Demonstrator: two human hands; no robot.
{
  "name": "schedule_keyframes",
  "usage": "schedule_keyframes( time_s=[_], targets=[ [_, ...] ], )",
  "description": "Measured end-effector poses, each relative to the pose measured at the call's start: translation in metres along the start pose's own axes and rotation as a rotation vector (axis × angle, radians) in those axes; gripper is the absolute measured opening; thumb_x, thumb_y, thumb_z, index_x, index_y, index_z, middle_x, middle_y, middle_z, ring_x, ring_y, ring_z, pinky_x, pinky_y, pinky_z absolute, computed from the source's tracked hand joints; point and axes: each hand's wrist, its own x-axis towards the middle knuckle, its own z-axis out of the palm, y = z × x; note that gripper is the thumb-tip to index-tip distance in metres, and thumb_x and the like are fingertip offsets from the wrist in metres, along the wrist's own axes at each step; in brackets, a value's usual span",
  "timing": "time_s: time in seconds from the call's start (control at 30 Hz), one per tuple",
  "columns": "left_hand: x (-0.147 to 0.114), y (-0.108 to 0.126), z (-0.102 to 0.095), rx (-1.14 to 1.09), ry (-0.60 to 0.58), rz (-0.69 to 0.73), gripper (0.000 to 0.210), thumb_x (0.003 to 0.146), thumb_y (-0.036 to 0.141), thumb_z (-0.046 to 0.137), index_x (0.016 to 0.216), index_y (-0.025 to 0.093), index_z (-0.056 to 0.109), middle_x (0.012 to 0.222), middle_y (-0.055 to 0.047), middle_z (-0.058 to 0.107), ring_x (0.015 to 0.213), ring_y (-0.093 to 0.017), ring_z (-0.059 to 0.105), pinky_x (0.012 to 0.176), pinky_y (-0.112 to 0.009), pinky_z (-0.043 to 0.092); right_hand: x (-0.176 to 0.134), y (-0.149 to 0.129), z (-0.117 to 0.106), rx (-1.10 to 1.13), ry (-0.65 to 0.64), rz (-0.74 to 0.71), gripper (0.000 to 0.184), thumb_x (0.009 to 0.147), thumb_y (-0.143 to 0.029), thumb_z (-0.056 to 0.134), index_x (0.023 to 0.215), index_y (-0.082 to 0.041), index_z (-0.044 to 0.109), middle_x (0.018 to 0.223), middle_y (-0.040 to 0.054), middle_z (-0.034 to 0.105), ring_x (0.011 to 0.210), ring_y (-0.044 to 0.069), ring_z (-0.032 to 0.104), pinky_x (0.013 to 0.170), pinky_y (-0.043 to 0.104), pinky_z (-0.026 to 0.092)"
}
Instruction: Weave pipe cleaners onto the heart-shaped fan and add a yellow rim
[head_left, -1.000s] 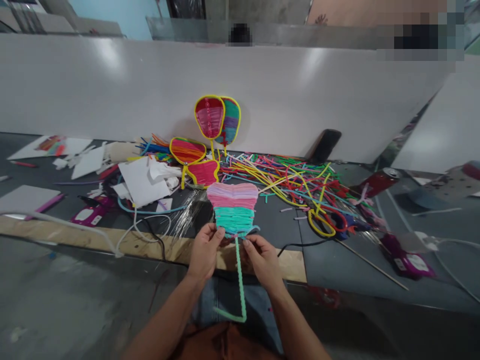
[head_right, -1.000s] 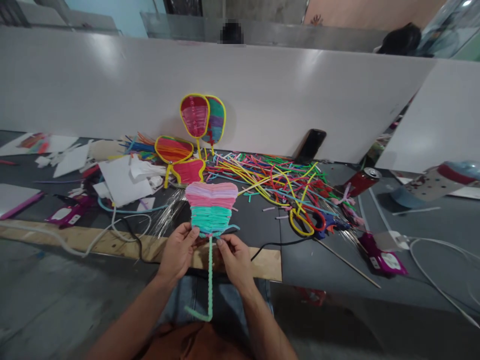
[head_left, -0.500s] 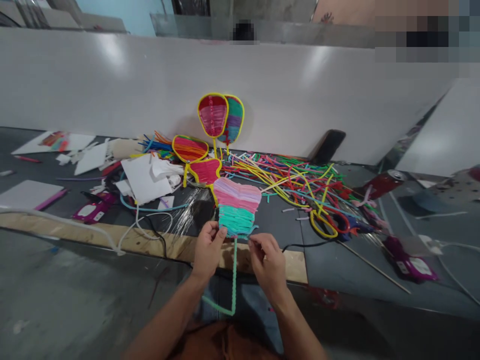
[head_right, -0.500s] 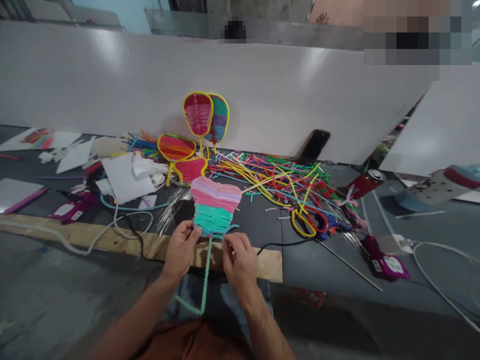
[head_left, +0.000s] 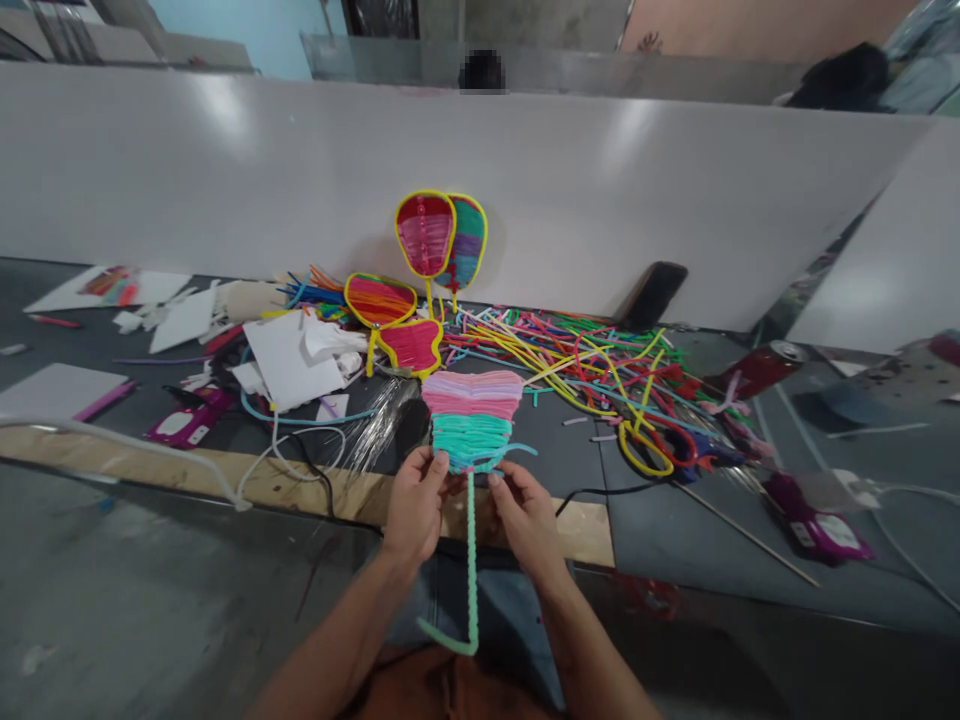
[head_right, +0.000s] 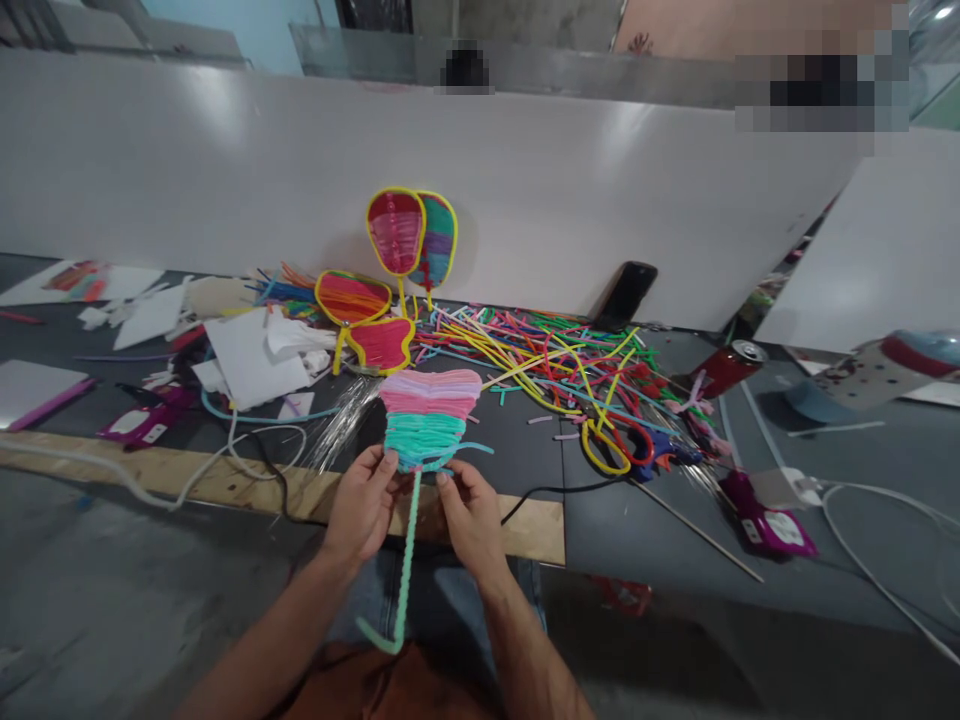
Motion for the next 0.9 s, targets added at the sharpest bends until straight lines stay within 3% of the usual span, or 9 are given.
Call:
schedule_keyframes(
  time_s=[0.1, 0.17, 0.33, 0.47, 0.57, 0.73, 0.9],
  targets=[
    [-0.001, 0.000, 0.002, -0.012, 0.007, 0.009, 0.035, 0.065, 0.039, 0.076, 0.082, 0.017, 0.055, 0.068, 0.002, 0.065, 0.060, -0.012, 0.062, 0.063, -0.025, 0.051, 0.000, 0.002, 0.002, 0.046, -0.042, 0.047, 0.029, 0.081, -0.047, 0.057, 0.083, -0.018, 0.062, 0.051, -0.0053, 0.046, 0.043, 0.010, 0.041, 0.041, 0.022, 0.036],
    [-0.001, -0.001, 0.003, -0.017, 0.017, 0.030, 0.035, 0.064, 0.038, 0.077, 0.081, 0.016, 0.055, 0.068, 0.002, 0.065, 0.061, -0.012, 0.063, 0.063, -0.026, 0.051, -0.002, 0.000, 0.001, -0.034, -0.016, -0.011, 0.027, 0.082, -0.044, 0.058, 0.081, -0.018, 0.064, 0.053, -0.0042, 0.049, 0.045, 0.010, 0.043, 0.043, 0.022, 0.037],
    [0.003, -0.005, 0.000, 0.024, 0.032, 0.061, 0.033, 0.067, 0.038, 0.075, 0.084, 0.017, 0.056, 0.073, 0.001, 0.066, 0.064, -0.013, 0.064, 0.065, -0.025, 0.051, -0.002, -0.003, -0.004, -0.342, 0.047, -0.297, 0.017, 0.084, -0.031, 0.056, 0.085, -0.020, 0.069, 0.076, 0.0035, 0.066, 0.070, 0.016, 0.059, 0.068, 0.028, 0.047],
    [0.005, -0.005, -0.003, 0.026, 0.019, 0.046, 0.032, 0.069, 0.039, 0.073, 0.085, 0.017, 0.056, 0.075, 0.001, 0.066, 0.065, -0.013, 0.064, 0.066, -0.026, 0.052, 0.001, 0.004, -0.009, -0.473, 0.107, -0.443, 0.019, 0.087, -0.025, 0.052, 0.099, -0.021, 0.066, 0.086, 0.0063, 0.066, 0.076, 0.017, 0.060, 0.070, 0.029, 0.049],
    [0.004, -0.001, -0.001, -0.003, -0.003, -0.018, 0.034, 0.067, 0.040, 0.075, 0.083, 0.017, 0.056, 0.072, 0.002, 0.066, 0.063, -0.013, 0.064, 0.065, -0.027, 0.052, 0.003, 0.004, -0.011, -0.673, 0.205, -0.677, 0.025, 0.086, -0.021, 0.053, 0.108, -0.024, 0.064, 0.096, 0.0087, 0.062, 0.085, 0.019, 0.056, 0.074, 0.033, 0.048],
    [0.000, 0.010, 0.006, -0.015, -0.042, -0.111, 0.035, 0.063, 0.038, 0.078, 0.077, 0.017, 0.055, 0.068, 0.002, 0.066, 0.060, -0.013, 0.064, 0.063, -0.025, 0.051, 0.009, -0.017, -0.013, -0.944, 0.219, -0.911, 0.023, 0.084, -0.018, 0.058, 0.099, -0.032, 0.069, 0.096, 0.0045, 0.066, 0.094, 0.022, 0.051, 0.086, 0.038, 0.040],
    [0.000, 0.033, 0.017, -0.010, -0.194, -0.124, 0.033, 0.065, 0.037, 0.077, 0.083, 0.015, 0.061, 0.078, -0.006, 0.071, 0.073, -0.018, 0.068, 0.064, -0.026, 0.051, 0.025, -0.051, -0.020, -0.861, 0.176, -0.927, 0.017, 0.087, -0.019, 0.054, 0.091, -0.028, 0.068, 0.087, 0.0024, 0.069, 0.087, 0.020, 0.053, 0.082, 0.037, 0.039]
  ],
)
